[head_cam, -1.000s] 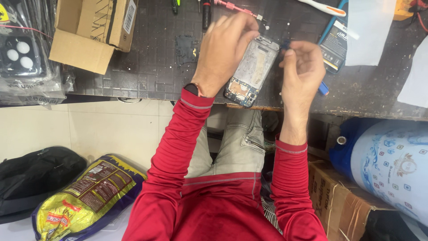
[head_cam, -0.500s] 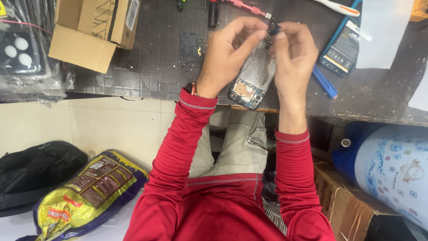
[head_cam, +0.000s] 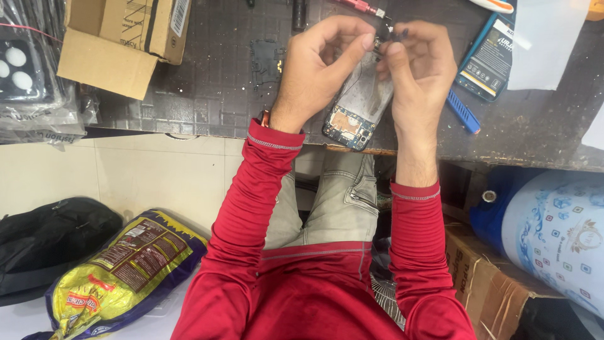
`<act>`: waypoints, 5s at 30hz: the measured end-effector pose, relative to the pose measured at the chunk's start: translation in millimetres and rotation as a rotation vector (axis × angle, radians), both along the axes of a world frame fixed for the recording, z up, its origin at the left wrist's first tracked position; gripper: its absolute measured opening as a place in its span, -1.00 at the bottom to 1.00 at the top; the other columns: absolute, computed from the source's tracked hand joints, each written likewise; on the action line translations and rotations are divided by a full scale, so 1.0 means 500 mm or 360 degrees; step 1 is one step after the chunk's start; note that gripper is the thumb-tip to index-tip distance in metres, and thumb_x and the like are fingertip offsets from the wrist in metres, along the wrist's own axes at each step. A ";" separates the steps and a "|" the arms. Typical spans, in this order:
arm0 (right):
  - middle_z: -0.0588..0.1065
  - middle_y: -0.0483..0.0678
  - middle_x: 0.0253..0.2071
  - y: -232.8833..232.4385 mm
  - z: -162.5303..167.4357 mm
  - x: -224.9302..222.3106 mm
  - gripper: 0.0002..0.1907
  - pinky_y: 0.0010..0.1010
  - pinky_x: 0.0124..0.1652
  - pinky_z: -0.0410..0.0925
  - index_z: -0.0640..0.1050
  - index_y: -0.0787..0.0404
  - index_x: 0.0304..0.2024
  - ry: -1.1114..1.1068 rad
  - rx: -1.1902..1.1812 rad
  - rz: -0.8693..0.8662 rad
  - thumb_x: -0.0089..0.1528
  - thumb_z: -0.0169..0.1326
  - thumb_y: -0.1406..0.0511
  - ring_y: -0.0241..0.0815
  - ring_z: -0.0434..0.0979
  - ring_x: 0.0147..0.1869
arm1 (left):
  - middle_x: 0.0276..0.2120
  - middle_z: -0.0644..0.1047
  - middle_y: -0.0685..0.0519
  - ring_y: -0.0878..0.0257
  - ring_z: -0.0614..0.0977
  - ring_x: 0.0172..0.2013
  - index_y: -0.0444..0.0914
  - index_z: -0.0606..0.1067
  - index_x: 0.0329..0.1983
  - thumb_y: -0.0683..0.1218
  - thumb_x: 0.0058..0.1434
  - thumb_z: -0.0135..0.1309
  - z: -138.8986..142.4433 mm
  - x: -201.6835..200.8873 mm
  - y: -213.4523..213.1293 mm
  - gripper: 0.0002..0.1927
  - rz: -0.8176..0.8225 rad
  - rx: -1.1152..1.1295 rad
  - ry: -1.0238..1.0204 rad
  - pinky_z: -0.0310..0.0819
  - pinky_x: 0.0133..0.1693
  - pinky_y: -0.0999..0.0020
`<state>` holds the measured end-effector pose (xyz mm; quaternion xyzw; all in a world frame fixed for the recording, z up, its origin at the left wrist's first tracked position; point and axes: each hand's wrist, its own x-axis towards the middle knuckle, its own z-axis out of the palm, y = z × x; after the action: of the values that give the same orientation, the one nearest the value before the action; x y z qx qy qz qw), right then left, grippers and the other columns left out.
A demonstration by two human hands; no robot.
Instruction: The person sits on the floor and works on a disassembled mobile phone, peeling off adhesive tape from the back of the battery and using a screwdriver to tighten screws on the device.
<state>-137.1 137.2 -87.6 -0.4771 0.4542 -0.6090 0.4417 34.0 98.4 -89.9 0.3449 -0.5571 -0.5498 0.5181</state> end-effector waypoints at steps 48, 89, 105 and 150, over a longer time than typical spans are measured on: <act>0.49 0.01 -0.03 0.033 -0.016 0.030 -0.89 -0.51 -0.12 0.49 0.34 0.34 0.11 0.0060 -0.0169 0.0025 0.56 -0.03 0.47 -0.28 0.57 -0.08 | -0.18 0.61 0.11 0.42 0.62 -0.20 -0.37 0.52 0.03 -0.16 0.47 0.11 -0.007 0.015 0.019 -0.82 -0.0358 0.0094 0.0237 0.59 -0.10 0.47; 0.55 0.00 -0.18 0.031 -0.048 0.037 -0.90 -0.44 -0.16 0.52 0.49 0.41 0.00 0.0024 -0.0115 -0.0064 0.45 0.10 0.48 -0.26 0.60 -0.14 | -0.16 0.66 0.09 0.43 0.67 -0.17 -0.35 0.56 0.01 -0.16 0.43 0.14 -0.039 0.012 0.015 -0.82 -0.0291 0.0080 0.0136 0.61 -0.08 0.48; 0.58 0.03 -0.21 0.036 -0.050 0.034 -0.89 -0.43 -0.18 0.52 0.52 0.44 0.01 0.0047 -0.0133 -0.0058 0.46 0.10 0.48 -0.24 0.60 -0.18 | -0.22 0.65 0.09 0.42 0.66 -0.22 -0.37 0.56 -0.02 -0.18 0.43 0.14 -0.047 0.009 0.020 -0.85 -0.0286 0.0089 0.0161 0.62 -0.12 0.46; 0.47 -0.10 -0.24 0.050 -0.090 0.017 -0.89 -0.56 -0.47 0.27 0.44 0.34 -0.02 0.0080 0.0101 -0.0035 0.52 -0.02 0.37 -0.39 0.45 -0.44 | -0.22 0.66 0.06 0.15 0.61 -0.15 -0.20 0.66 -0.16 -0.21 0.20 0.32 -0.028 0.015 0.042 -0.85 0.0204 -0.0857 -0.0488 0.49 -0.06 0.28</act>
<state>-128.6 162.2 -132.8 -0.4730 0.4894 -0.5869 0.4384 41.5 119.3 -104.0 0.3087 -0.7313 -0.2904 0.5344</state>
